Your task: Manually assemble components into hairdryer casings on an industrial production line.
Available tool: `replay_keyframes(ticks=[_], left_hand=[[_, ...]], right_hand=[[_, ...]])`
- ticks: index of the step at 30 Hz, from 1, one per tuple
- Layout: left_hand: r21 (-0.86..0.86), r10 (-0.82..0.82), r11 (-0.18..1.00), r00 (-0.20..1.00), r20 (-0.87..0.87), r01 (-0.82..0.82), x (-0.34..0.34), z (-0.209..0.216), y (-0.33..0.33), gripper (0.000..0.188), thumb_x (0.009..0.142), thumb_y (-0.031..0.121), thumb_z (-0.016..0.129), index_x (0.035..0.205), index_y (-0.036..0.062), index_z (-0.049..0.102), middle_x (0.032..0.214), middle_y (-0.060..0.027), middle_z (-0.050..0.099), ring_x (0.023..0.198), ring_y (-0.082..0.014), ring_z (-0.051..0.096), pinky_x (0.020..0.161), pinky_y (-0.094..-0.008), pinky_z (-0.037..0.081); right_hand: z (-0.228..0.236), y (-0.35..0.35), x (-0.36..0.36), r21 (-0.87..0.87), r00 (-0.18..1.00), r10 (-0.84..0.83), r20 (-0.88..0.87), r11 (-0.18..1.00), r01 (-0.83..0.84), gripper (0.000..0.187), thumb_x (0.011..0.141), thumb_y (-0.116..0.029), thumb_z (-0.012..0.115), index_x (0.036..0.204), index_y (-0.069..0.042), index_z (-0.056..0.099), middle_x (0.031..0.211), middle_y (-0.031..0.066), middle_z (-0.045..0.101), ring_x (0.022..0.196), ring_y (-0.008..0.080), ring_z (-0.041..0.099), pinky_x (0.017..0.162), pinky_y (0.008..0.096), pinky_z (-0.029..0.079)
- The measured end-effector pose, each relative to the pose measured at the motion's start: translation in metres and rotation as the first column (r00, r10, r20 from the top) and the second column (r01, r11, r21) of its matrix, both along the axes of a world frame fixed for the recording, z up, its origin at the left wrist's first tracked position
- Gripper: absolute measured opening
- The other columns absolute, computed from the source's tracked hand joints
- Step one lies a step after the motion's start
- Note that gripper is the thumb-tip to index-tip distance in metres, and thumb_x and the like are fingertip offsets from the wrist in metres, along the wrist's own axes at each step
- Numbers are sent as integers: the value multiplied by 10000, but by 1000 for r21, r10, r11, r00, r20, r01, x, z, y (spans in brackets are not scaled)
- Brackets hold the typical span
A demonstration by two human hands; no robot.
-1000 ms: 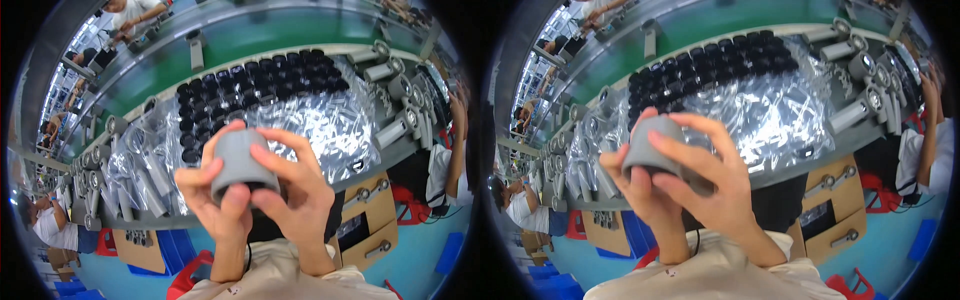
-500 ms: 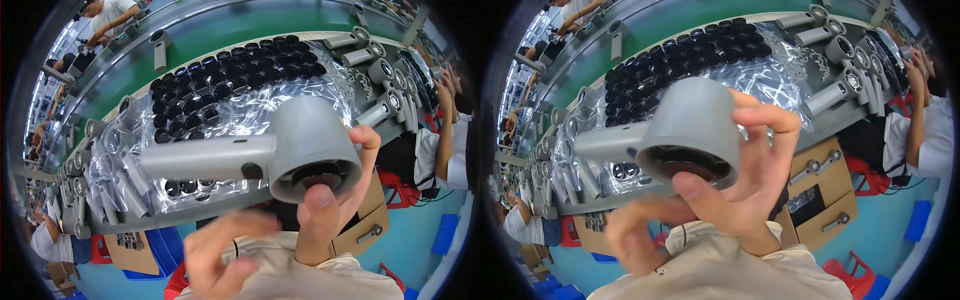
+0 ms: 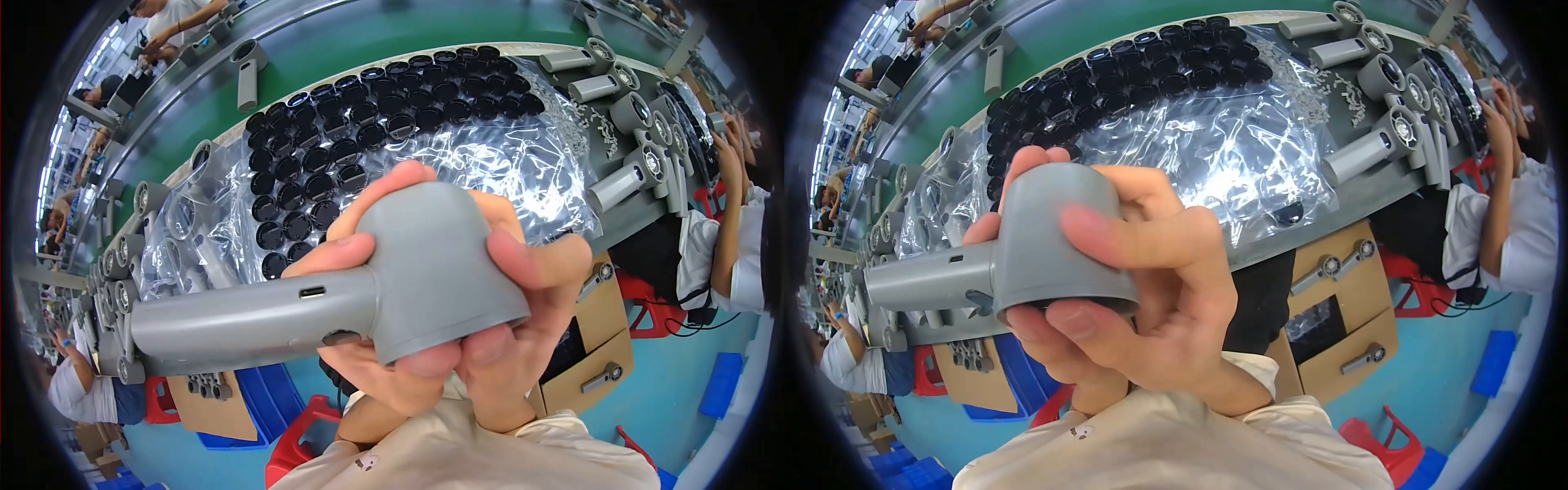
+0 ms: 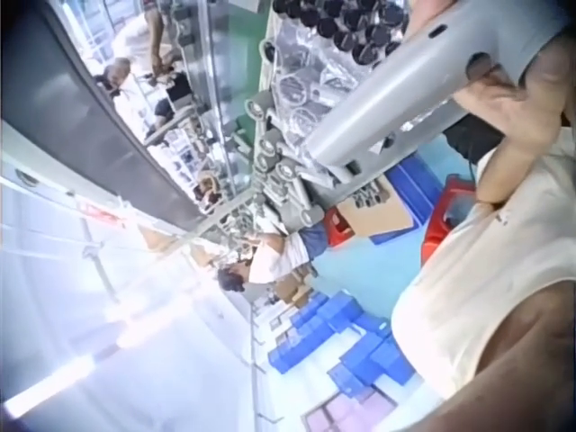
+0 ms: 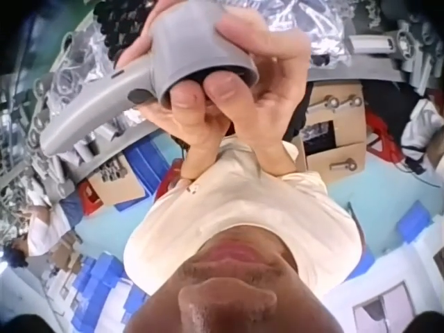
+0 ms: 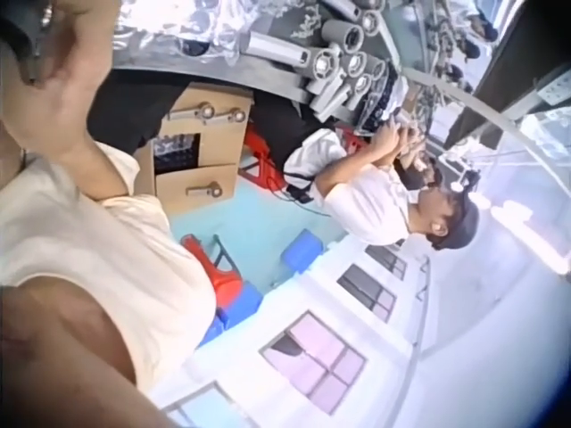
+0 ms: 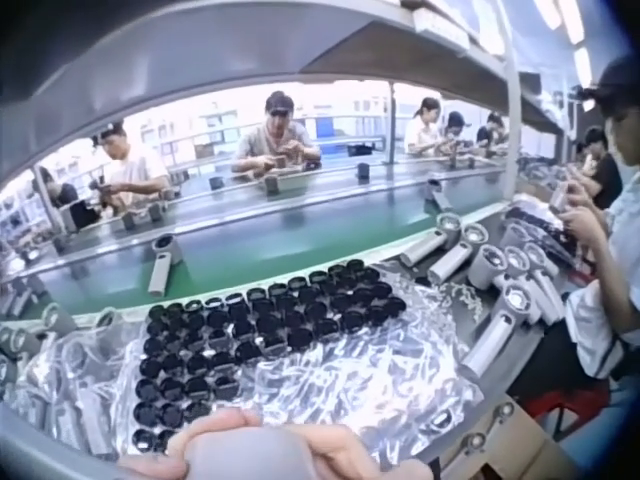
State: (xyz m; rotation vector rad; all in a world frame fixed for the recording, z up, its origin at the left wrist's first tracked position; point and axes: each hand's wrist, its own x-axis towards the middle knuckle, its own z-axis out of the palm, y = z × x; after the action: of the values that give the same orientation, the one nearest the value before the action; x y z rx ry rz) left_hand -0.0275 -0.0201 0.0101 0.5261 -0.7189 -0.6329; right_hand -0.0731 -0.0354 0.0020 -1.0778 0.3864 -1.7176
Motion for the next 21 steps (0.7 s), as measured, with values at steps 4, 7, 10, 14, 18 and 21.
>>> replay_keyframes(ticks=[4,7,10,14,18,21], left_hand=[[69,-67,995,998,-16,68,10,-15,-13,584,743,204,710,1203,12,406,1215,-301,464,1091,-298,510,911,-376,423],[58,-87,994,995,-43,89,12,-11,-14,681,751,336,722,1232,-18,393,1264,-278,439,1151,-293,464,966,-382,378],[130,-87,987,995,-56,94,12,4,0,799,748,434,710,1278,-43,349,1288,-284,416,1196,-289,434,984,-385,365],[637,-533,716,813,235,285,72,-25,59,692,814,397,647,1253,-58,366,1216,-243,491,1132,-293,499,957,-378,387],[403,-674,661,266,689,633,113,11,50,587,836,403,615,1177,-44,449,1153,-226,536,1034,-284,561,867,-368,434],[-90,117,993,581,806,-75,70,11,26,568,822,451,606,1125,-19,504,1126,-331,505,986,-353,576,770,-380,475]], right_hand=[[-8,-5,2,-44,999,40,-8,998,-40,425,839,-217,636,1142,-20,412,1088,195,527,947,193,509,814,308,408],[-15,-16,-2,-183,990,-22,-139,983,-4,477,808,-215,677,1158,-16,422,1138,233,506,1020,239,510,857,332,402],[-15,-19,-7,-339,974,-58,-220,941,-21,553,771,-206,715,1195,-11,419,1184,269,472,1078,283,495,885,356,400],[-15,-18,-15,-502,913,-201,-355,865,-4,767,692,-231,784,1277,3,347,1207,276,458,1088,287,495,894,358,410],[-8,-5,-15,-242,990,-49,-131,970,16,968,590,-291,855,1296,51,288,1213,266,472,1085,259,515,896,342,413],[-4,-5,-11,-324,983,-32,-178,946,-28,945,621,-332,835,1297,49,296,1219,264,471,1091,267,515,909,351,416]])
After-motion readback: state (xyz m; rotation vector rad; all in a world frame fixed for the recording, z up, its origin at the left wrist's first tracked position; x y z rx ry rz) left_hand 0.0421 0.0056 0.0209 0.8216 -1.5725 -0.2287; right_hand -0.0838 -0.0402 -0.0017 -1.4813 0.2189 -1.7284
